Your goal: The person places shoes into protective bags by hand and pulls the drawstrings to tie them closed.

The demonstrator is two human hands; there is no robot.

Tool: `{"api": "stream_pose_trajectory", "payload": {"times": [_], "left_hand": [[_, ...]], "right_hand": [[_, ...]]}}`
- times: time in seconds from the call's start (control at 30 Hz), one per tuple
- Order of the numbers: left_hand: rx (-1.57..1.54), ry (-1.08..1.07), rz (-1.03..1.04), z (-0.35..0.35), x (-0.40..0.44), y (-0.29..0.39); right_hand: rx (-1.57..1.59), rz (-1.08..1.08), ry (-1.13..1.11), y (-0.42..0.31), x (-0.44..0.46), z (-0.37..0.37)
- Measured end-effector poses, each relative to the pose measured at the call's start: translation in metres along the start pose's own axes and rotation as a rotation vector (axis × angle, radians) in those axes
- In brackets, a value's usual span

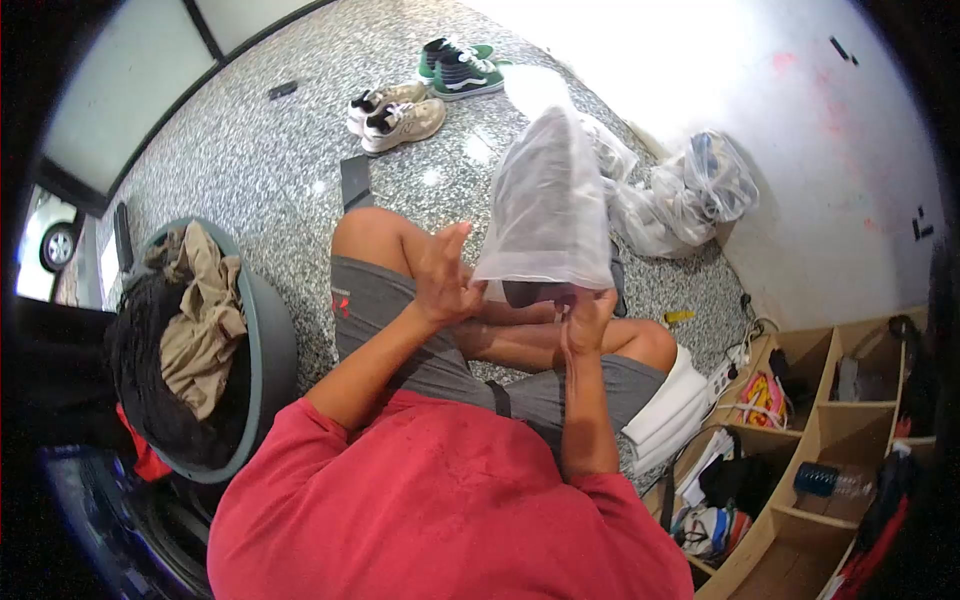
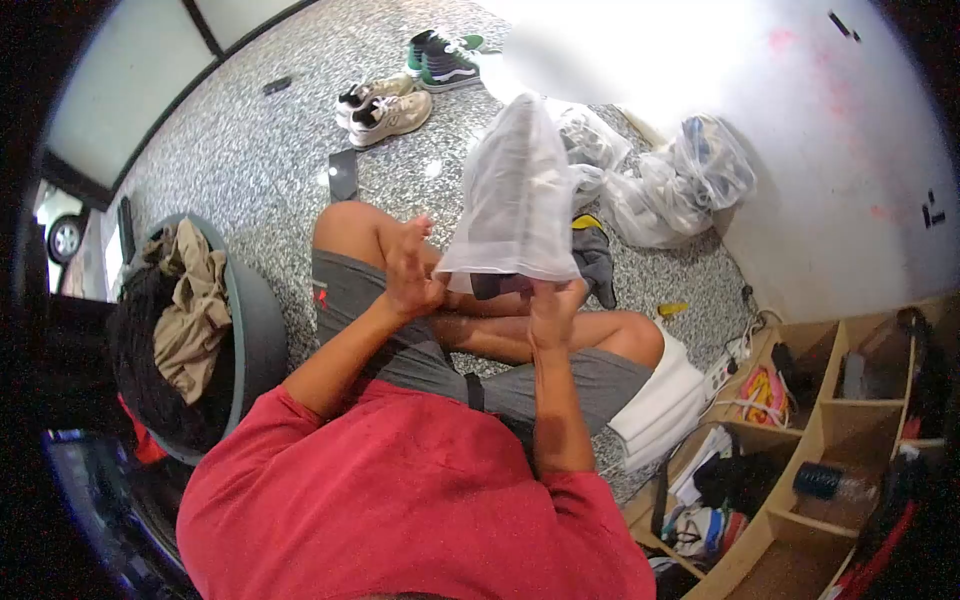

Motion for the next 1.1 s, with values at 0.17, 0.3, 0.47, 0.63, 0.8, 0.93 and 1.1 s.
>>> {"api": "stream_pose_trajectory", "payload": {"times": [0.17, 0.3, 0.47, 0.63, 0.8, 0.93, 1.1], "left_hand": [[-0.017, -0.234, -0.39, 0.035, -0.016, -0.004], [-0.146, -0.243, -0.219, 0.032, -0.017, 0.05], [-0.196, 0.098, -0.305, -0.009, 0.029, 0.056], [0.118, 0.002, 0.049, -0.022, 0.091, 0.056], [-0.119, -0.055, 0.268, -0.028, 0.044, 0.095], [0.018, 0.074, -0.229, -0.047, 0.015, 0.042], [-0.348, -0.32, -0.914, -0.004, -0.127, -0.005]], "right_hand": [[0.303, 0.029, -0.044, -0.048, -0.005, 0.003], [-0.114, -0.293, 0.04, -0.041, 0.009, -0.021], [-0.469, -0.564, -0.058, -0.092, -0.014, 0.058], [-0.862, -0.636, -0.182, -0.096, -0.039, 0.091], [-0.585, -0.206, -0.198, -0.01, -0.017, 0.052], [-0.85, -0.065, -0.11, -0.04, -0.017, 0.074], [-0.867, -0.136, -0.094, -0.05, -0.012, 0.081]]}}
Point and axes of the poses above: each hand's wrist, its own x-axis towards the middle knuckle, its own z-axis out of the palm, y = z × x, the point moved 7 cm from there along x, towards the middle knuckle, and after that the axes turned 14 degrees about y, right-handed, at the moved point
